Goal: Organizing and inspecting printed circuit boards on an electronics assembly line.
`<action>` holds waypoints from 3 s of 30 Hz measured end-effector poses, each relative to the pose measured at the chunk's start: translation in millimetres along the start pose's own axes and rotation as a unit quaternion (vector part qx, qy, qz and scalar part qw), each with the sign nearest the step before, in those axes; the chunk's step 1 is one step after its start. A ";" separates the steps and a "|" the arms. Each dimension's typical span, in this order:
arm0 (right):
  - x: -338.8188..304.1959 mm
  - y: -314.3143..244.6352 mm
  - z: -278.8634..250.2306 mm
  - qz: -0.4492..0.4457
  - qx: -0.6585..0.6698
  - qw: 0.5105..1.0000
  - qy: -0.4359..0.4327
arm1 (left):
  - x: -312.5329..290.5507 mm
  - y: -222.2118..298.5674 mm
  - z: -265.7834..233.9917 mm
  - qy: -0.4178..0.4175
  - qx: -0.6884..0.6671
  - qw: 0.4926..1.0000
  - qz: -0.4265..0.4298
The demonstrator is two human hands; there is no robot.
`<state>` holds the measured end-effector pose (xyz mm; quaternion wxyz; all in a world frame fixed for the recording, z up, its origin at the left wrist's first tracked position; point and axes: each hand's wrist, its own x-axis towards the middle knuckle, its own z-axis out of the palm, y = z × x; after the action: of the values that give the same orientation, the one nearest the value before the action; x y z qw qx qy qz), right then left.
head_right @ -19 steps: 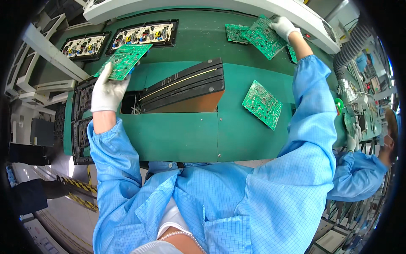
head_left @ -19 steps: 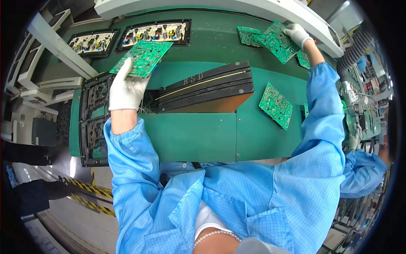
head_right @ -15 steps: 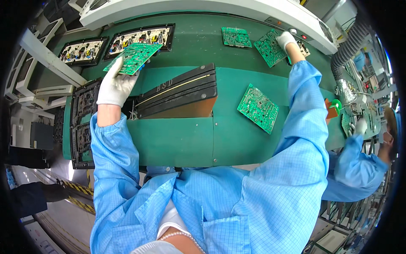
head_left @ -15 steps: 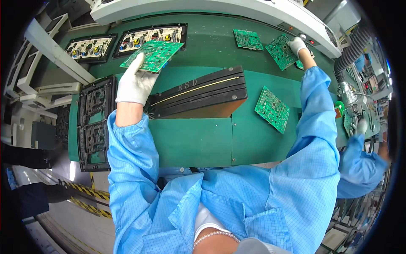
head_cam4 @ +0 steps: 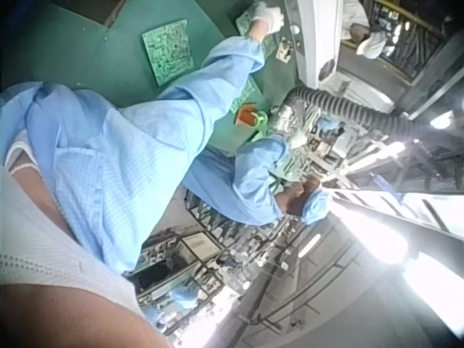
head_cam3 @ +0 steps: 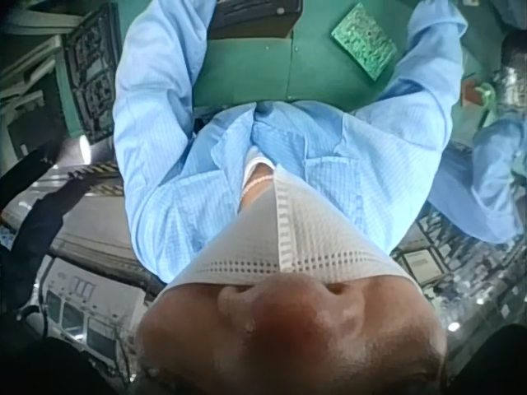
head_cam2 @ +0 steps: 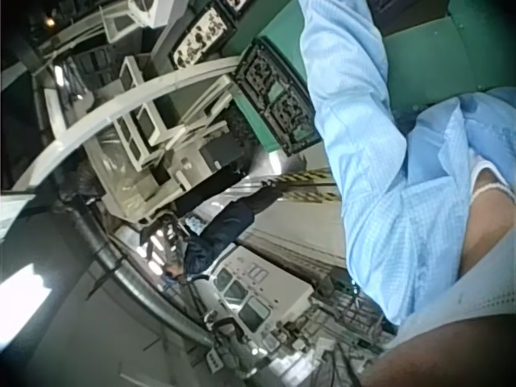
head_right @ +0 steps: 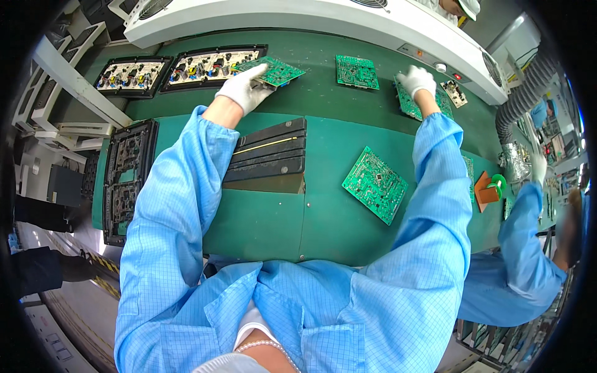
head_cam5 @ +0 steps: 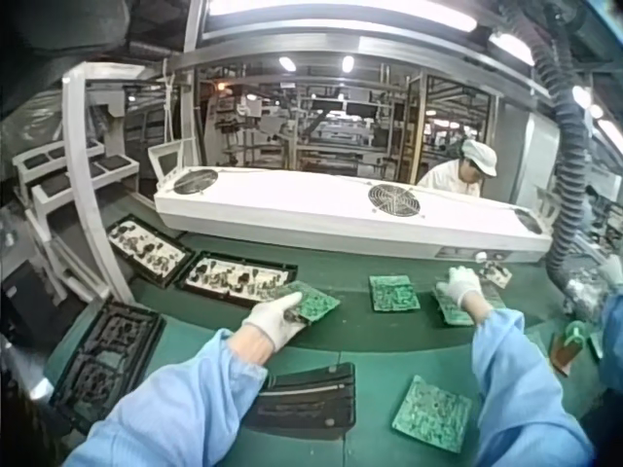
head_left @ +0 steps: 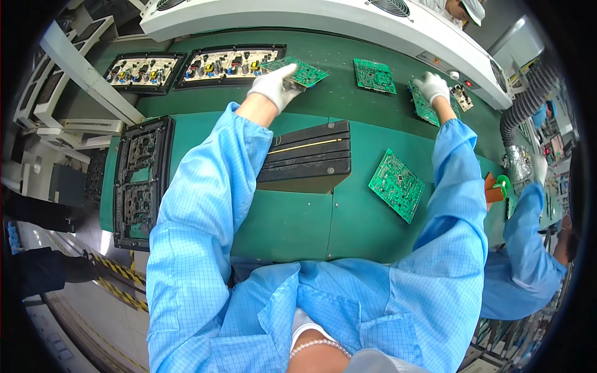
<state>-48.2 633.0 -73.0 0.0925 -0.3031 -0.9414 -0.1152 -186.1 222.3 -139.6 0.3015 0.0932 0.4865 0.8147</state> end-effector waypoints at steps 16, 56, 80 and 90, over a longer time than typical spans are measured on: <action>-33.0 -202.1 -8.6 0.086 0.788 0.545 -0.274 | -30.4 42.4 -0.4 0.115 -0.055 0.991 -0.044; -191.3 -132.4 -248.5 -0.377 0.537 0.745 -0.118 | -179.5 82.1 -25.6 0.130 -0.282 0.939 0.151; -233.9 -148.5 -274.5 -0.452 0.481 0.732 -0.171 | -263.6 36.0 -55.6 0.460 -0.348 0.643 0.503; -229.8 -150.9 -273.3 -0.485 0.457 0.728 -0.164 | -270.0 49.1 -75.1 0.515 -0.334 0.583 0.532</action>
<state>74.6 312.9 108.0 -0.0047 0.2592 -0.8998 0.3510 -23.0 -7.0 -98.0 -0.4768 -0.2079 0.1172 0.8460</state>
